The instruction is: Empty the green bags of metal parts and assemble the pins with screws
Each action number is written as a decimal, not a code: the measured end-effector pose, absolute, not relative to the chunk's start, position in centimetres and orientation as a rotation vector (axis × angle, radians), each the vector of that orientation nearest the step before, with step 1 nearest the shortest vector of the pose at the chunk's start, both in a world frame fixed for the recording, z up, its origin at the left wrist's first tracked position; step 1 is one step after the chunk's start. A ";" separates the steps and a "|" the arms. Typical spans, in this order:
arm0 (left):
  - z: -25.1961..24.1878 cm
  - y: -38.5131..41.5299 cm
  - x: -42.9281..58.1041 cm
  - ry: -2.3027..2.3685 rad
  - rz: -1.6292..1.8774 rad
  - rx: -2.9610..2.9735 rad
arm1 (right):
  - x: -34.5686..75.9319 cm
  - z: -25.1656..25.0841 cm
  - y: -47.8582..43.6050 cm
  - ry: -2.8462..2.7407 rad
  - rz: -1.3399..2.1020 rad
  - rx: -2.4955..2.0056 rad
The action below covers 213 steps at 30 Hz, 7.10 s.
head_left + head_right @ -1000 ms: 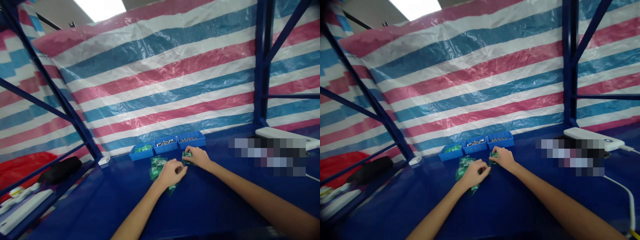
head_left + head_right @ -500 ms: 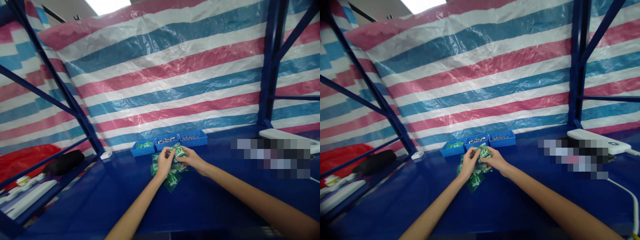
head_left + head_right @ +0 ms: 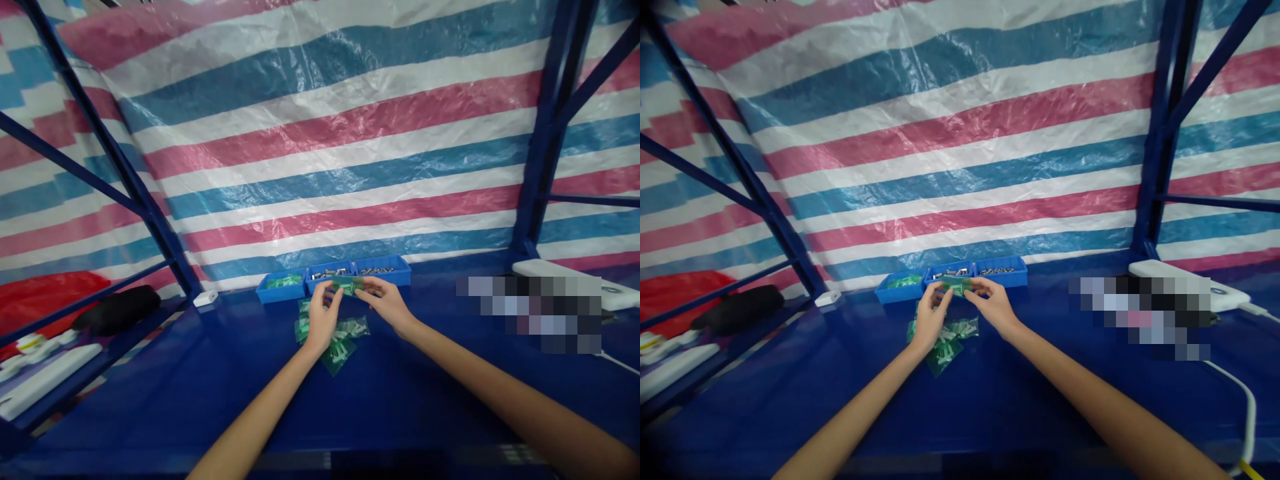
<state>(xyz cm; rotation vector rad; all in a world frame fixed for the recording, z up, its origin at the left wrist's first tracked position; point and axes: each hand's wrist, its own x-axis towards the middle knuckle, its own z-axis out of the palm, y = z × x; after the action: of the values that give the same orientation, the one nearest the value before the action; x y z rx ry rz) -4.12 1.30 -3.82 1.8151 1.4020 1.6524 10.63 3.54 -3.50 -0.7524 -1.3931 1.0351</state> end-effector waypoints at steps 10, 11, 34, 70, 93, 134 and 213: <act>-3.4 1.0 -4.3 1.300 1.692 2.209 | 11.7 -3.9 4.0 -1.613 0.534 -0.747; -3.3 0.9 -4.3 1.299 1.690 2.225 | 11.8 -3.9 4.0 -1.614 0.532 -0.739; -2.5 5.3 -17.6 2.326 1.502 2.166 | 9.7 -4.1 1.6 -1.565 0.837 -0.827; -4.1 6.1 -16.3 2.568 0.983 2.190 | 10.2 -5.8 2.9 -2.039 0.560 -1.052; -3.7 0.8 -5.2 1.437 0.829 2.650 | 12.6 -5.7 5.8 -1.618 0.851 -1.155; -3.2 1.3 -4.5 1.218 1.550 2.330 | 11.2 -4.9 4.5 -1.214 1.082 -0.835; -3.7 0.5 -7.6 2.095 0.070 2.086 | 10.6 -5.0 2.2 -2.476 0.410 -0.781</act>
<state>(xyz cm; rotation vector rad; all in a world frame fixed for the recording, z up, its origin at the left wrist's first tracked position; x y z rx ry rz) -7.57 0.52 -3.74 2.0857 2.0951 0.0699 10.60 2.21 -5.05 -0.7811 -2.4760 0.4100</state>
